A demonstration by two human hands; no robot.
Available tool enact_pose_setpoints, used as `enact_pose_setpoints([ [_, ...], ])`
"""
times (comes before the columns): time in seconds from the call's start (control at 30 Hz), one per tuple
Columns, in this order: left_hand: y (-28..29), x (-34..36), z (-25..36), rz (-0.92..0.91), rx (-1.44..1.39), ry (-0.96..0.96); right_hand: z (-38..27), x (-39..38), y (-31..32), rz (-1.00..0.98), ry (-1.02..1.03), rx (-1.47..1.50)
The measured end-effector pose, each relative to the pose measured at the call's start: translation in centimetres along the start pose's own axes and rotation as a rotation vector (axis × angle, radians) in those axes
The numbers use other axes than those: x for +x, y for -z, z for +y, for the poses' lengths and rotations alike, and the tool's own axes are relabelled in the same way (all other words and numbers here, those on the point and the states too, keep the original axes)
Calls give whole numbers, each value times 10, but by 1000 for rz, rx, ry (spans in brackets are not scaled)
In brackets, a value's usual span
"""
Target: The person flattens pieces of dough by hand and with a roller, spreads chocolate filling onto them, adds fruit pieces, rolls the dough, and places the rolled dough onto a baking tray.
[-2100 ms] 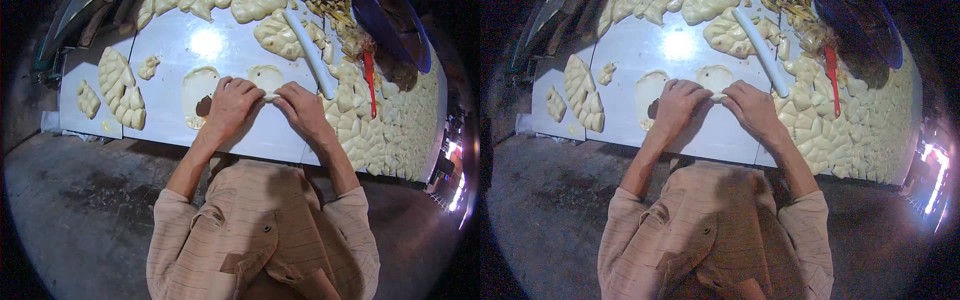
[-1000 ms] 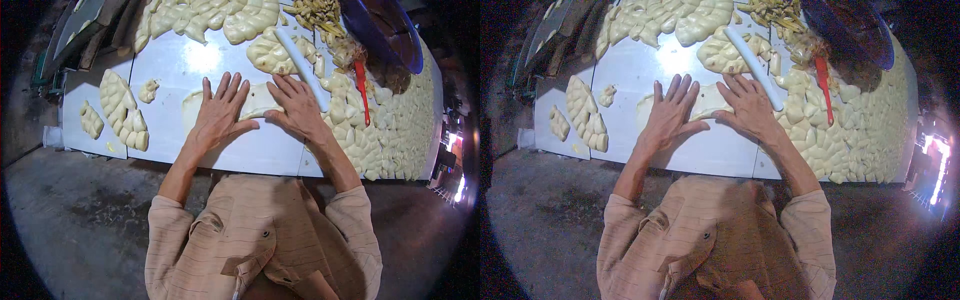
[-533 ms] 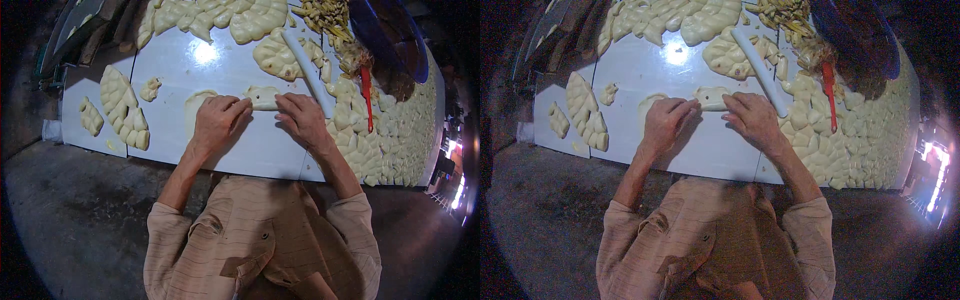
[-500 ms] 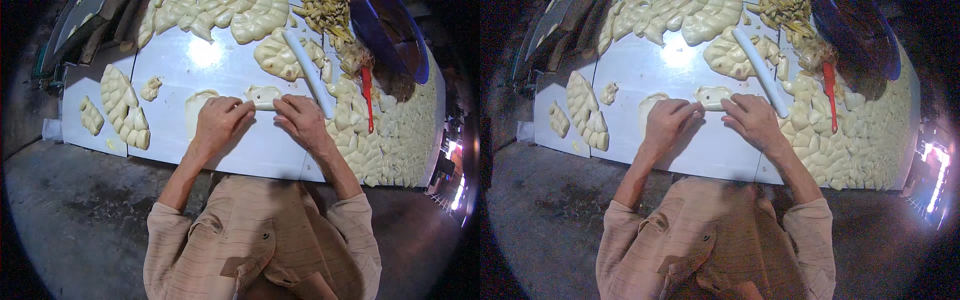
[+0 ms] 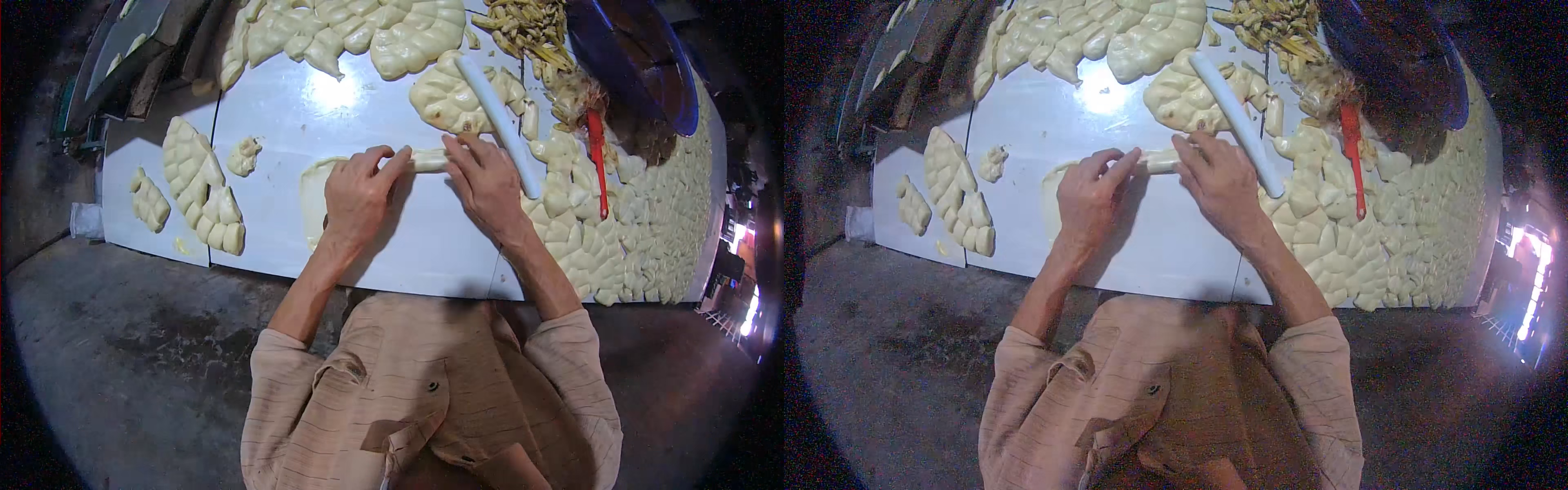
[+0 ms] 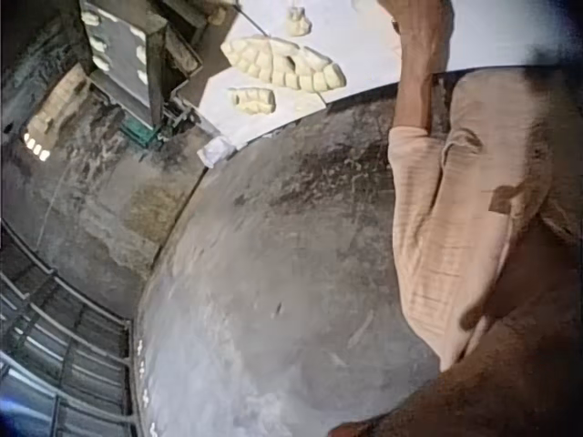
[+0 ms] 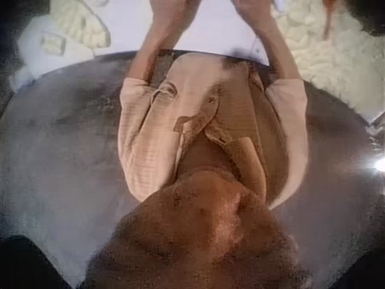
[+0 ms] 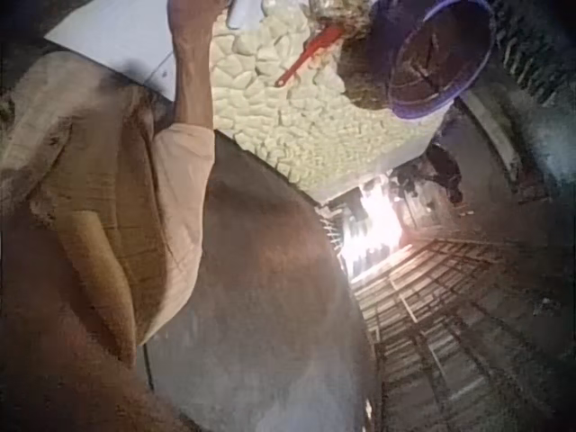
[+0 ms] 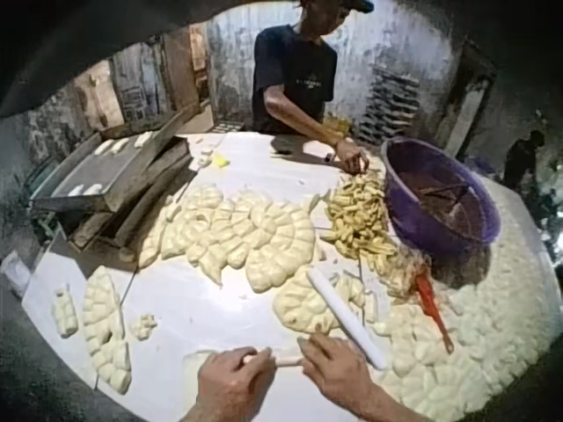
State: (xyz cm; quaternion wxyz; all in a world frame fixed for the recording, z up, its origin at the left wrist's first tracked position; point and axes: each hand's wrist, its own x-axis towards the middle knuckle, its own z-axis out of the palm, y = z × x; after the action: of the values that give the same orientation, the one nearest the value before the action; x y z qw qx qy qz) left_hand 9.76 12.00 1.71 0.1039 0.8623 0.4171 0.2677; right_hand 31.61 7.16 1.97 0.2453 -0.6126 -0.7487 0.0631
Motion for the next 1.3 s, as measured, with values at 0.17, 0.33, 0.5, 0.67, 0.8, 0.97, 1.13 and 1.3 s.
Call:
enact_pose_setpoints([
  [0.17, 0, 6, 3, -97, -39, -36, 3, -5, -2, -28, 108, -44],
  [0.33, -3, 19, -6, -62, 60, 48, 1, 10, -2, 14, 20, -34],
  [0.5, -6, 22, 1, -167, -11, 28, 7, 1, -3, -28, 131, -100],
  [0.67, -16, 27, -18, -206, 15, -79, 12, 28, 2, -134, 55, 225],
  [0.8, 24, 25, 11, -293, -103, -51, 12, 12, 34, -217, 28, 362],
  [0.97, 15, -8, 32, -328, -76, -131, 4, -29, 47, -314, 103, 155],
  [1.13, 21, -13, 46, -298, -128, 18, 36, -6, 66, -160, 127, 303],
  [1.3, 46, -18, 48, -234, -59, 157, 107, 77, 71, 74, -387, 141],
])
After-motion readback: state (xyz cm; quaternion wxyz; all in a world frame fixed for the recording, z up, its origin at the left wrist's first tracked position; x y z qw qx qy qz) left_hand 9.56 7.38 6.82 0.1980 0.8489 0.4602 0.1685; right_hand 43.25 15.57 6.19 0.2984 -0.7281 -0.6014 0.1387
